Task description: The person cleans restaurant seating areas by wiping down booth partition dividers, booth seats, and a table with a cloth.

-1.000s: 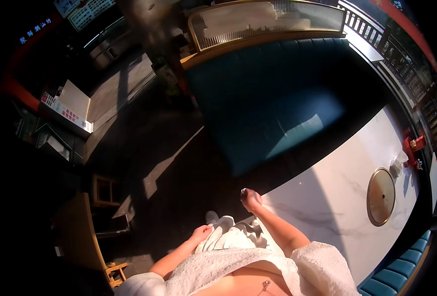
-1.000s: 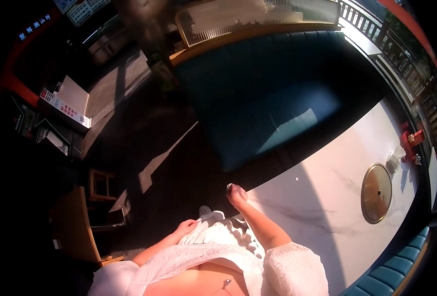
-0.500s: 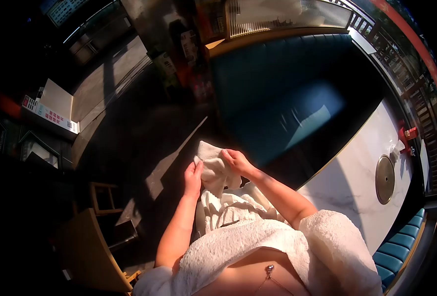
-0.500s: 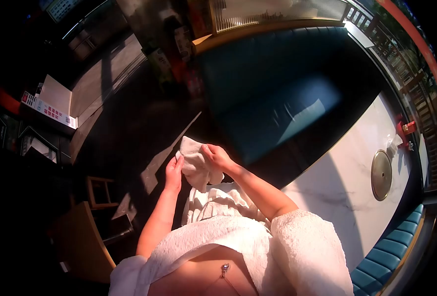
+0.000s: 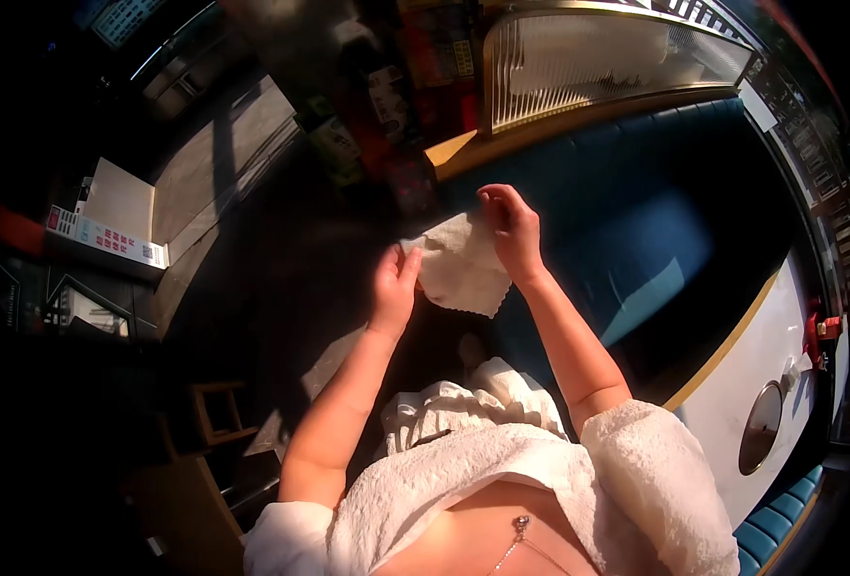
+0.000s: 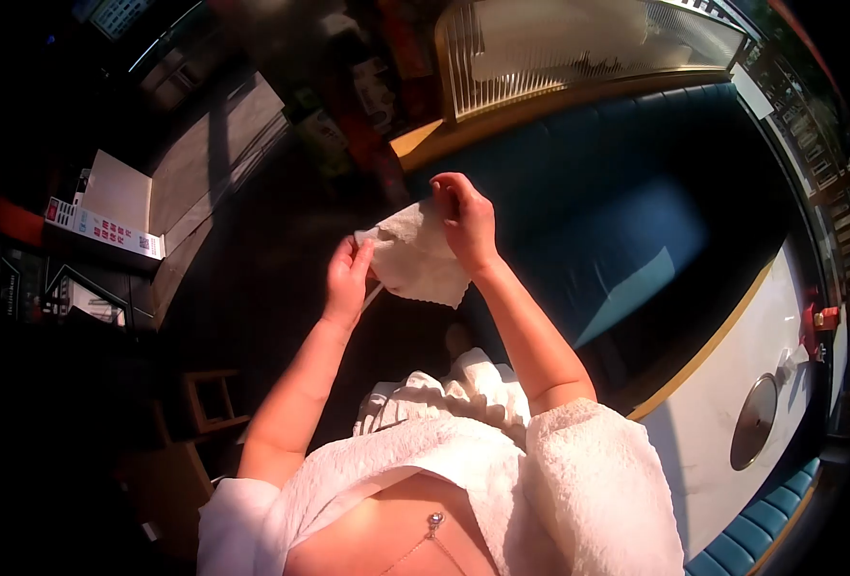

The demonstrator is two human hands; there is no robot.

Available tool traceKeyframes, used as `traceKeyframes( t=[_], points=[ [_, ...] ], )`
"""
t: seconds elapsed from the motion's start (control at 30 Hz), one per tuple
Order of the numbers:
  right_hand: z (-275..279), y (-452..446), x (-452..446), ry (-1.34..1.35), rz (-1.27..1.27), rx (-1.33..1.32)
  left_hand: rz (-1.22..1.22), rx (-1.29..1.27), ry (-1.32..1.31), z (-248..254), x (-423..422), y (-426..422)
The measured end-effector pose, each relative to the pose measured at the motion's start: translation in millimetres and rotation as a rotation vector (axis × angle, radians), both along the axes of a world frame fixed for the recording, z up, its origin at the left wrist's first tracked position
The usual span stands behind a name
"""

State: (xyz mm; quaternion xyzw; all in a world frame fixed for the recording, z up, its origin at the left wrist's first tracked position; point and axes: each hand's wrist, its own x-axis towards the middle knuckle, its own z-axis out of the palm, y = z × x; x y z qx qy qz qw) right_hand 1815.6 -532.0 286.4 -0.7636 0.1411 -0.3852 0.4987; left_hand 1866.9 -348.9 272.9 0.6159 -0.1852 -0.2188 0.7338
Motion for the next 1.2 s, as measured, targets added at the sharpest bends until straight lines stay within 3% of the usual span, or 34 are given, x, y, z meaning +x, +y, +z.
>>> traceKeyframes(
  t=[0.03,0.07,0.1,0.13,0.2,0.23,0.33,0.47,0.53,0.57,0.67,0.8,0.9,0.93,1.03,1.1,1.17,1.2],
  points=[
    [14,-14,27,-0.093,-0.131,-0.173,0.01,0.029,0.023,21,24,-18],
    [29,-30,47,0.034,-0.272,-0.439,0.063,0.083,-0.203,20,53,-38],
    [34,-38,65,-0.003,-0.323,-0.55,0.076,0.223,-0.36,22,78,-56],
    [38,-44,80,-0.043,-0.381,-0.661,0.055,0.393,-0.387,12,101,-71],
    [18,-42,102,-0.011,-0.102,-0.722,0.186,0.361,-0.482,-37,130,-91],
    [0,-33,112,0.0,-0.082,-0.766,0.12,0.378,-0.335,-19,121,-91],
    [-40,-29,129,0.044,-0.117,-0.937,0.113,0.518,-0.386,-63,124,-65],
    [-26,-39,146,0.156,-0.134,-0.892,-0.015,0.775,-0.24,-89,124,0],
    [-15,-43,147,0.446,0.095,-0.806,-0.037,0.695,-0.191,-113,132,21],
    [-28,-42,152,0.29,0.017,-0.826,-0.043,0.662,-0.06,-117,132,27],
    [-52,-15,131,0.143,-0.234,-0.815,-0.181,0.685,-0.031,-129,161,37],
    [-92,20,94,0.38,-0.412,-0.767,-0.31,0.655,-0.16,-106,198,31],
    [-102,27,97,0.446,-0.544,-0.586,-0.386,0.635,-0.17,-99,229,25],
    [-99,23,105,0.466,-0.666,-0.409,-0.427,0.639,-0.143,-96,238,22],
    [-83,-19,115,0.5,-0.916,-0.059,-0.49,0.606,-0.137,-83,250,5],
    [-106,-78,109,0.347,-1.052,-0.259,-0.502,0.51,-0.152,-78,251,-7],
    [-116,-140,87,0.177,-0.963,-0.015,-0.542,0.438,-0.168,-70,250,-26],
    [-95,-143,84,0.178,-0.955,-0.027,-0.573,0.379,-0.177,-65,248,-36]
  ],
)
